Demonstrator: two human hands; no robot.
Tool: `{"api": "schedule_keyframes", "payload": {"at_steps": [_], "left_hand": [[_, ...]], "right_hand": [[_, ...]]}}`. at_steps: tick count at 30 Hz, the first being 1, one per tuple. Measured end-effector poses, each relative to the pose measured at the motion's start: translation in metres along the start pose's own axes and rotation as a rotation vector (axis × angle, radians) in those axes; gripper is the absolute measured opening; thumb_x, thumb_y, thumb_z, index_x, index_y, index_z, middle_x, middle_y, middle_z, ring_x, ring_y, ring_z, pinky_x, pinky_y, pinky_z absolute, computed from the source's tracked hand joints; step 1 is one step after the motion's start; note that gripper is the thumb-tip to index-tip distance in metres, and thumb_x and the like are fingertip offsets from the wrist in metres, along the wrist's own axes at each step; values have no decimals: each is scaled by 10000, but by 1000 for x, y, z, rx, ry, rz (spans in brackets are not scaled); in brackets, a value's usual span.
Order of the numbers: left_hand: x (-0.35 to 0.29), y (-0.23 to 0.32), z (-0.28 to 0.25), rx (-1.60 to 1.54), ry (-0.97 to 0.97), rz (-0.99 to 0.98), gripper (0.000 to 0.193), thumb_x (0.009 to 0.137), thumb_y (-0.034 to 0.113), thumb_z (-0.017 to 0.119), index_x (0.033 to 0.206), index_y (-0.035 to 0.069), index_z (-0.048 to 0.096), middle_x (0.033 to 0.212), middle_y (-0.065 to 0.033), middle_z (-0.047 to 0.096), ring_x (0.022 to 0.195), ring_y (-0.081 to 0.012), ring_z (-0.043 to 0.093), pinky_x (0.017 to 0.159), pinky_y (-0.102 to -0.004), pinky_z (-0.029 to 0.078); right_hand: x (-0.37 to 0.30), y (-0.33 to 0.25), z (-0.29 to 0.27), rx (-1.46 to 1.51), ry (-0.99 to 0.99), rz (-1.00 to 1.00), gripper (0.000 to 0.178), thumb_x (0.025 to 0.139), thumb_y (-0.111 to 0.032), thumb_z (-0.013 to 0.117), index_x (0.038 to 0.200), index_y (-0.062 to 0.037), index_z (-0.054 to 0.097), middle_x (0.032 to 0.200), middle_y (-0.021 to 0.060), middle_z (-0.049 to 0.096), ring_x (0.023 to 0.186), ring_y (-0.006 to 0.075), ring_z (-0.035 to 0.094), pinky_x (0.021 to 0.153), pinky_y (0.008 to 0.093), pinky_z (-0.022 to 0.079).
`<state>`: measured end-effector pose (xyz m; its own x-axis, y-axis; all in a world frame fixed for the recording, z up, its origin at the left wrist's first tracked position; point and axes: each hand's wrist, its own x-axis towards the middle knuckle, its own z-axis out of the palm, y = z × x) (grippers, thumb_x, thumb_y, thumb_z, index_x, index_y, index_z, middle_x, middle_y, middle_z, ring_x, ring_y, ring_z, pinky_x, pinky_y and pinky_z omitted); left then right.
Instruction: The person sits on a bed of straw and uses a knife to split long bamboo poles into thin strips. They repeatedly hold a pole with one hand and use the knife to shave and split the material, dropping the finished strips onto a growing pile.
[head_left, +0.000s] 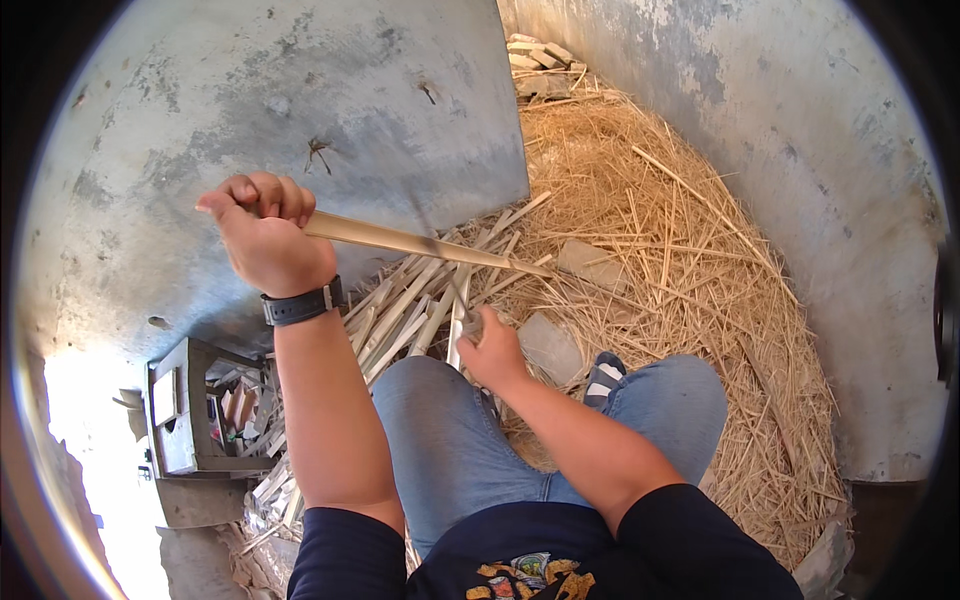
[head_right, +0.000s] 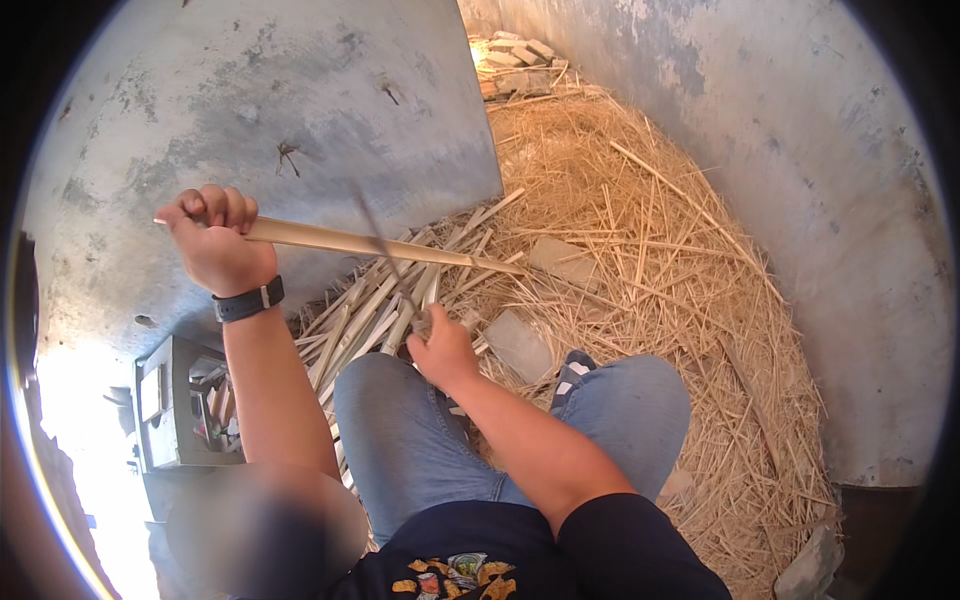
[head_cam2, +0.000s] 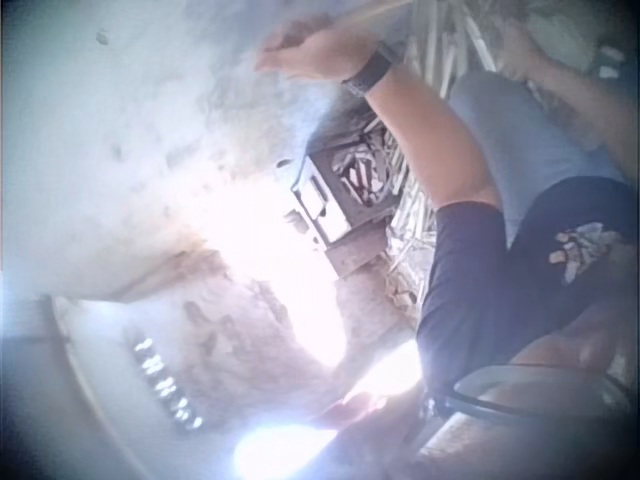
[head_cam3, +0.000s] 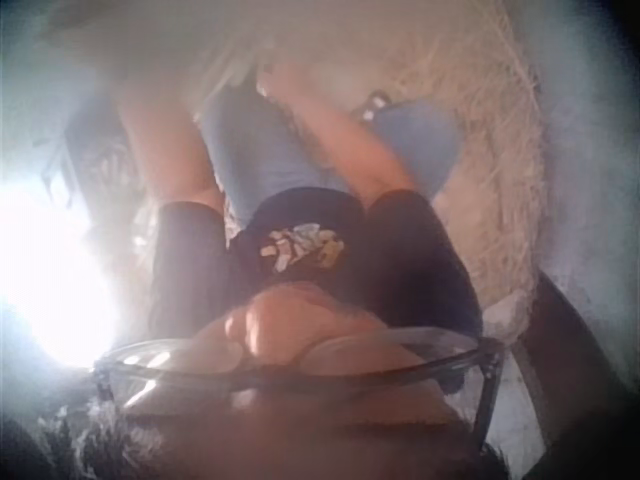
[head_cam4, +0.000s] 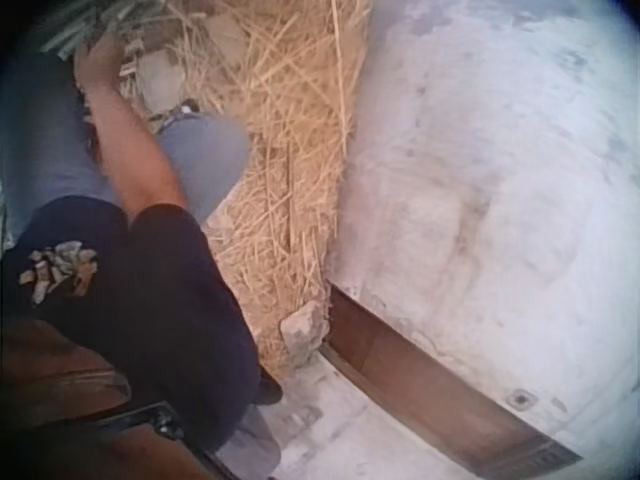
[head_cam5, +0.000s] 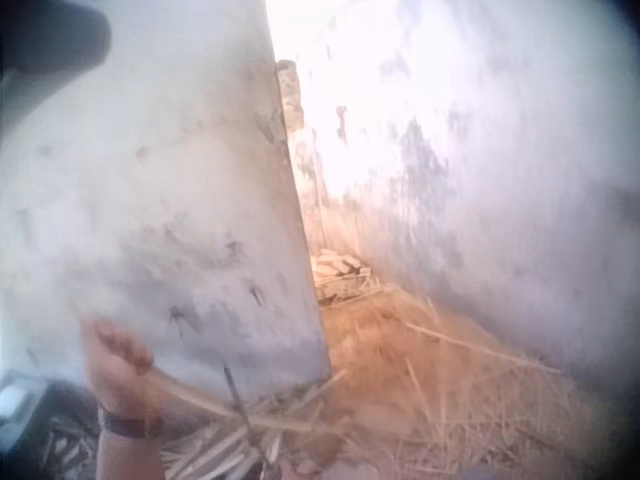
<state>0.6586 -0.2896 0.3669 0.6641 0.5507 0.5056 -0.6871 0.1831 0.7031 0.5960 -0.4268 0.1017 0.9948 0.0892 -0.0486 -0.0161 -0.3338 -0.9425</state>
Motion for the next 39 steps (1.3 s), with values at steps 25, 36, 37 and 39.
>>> {"api": "schedule_keyframes", "payload": {"at_steps": [25, 36, 37, 39], "left_hand": [[28, -12, -77, -49, -121, -29, 431, 1081, 461, 358, 771, 163, 391, 607, 32, 287, 518, -108, 218, 534, -274, 227], [25, -12, -92, -81, -133, -20, 430, 1084, 461, 345, 780, 160, 388, 606, 32, 274, 519, -109, 220, 528, -275, 234], [21, -12, -87, -73, -138, -11, 433, 1084, 463, 342, 780, 160, 388, 604, 32, 272, 518, -109, 220, 527, -275, 234], [19, -11, -84, -68, -99, -18, 433, 1085, 461, 340, 779, 159, 388, 604, 32, 268, 518, -110, 218, 528, -275, 234]], "right_hand": [[33, 35, 19, -87, -68, 34, 551, 811, -198, 672, 1295, 29, 543, 1016, 239, 715, 940, 382, 708, 847, 442, 555], [32, 28, 9, -121, -72, 189, 449, 818, -197, 662, 1189, 30, 552, 935, 228, 715, 886, 390, 707, 808, 463, 554], [29, 13, 6, -131, -85, 92, 449, 820, -196, 662, 1191, 31, 551, 929, 223, 717, 882, 386, 708, 808, 464, 555], [31, 14, 5, -152, -73, 16, 440, 823, -195, 663, 1187, 28, 555, 920, 223, 715, 875, 384, 709, 807, 466, 555]]}}
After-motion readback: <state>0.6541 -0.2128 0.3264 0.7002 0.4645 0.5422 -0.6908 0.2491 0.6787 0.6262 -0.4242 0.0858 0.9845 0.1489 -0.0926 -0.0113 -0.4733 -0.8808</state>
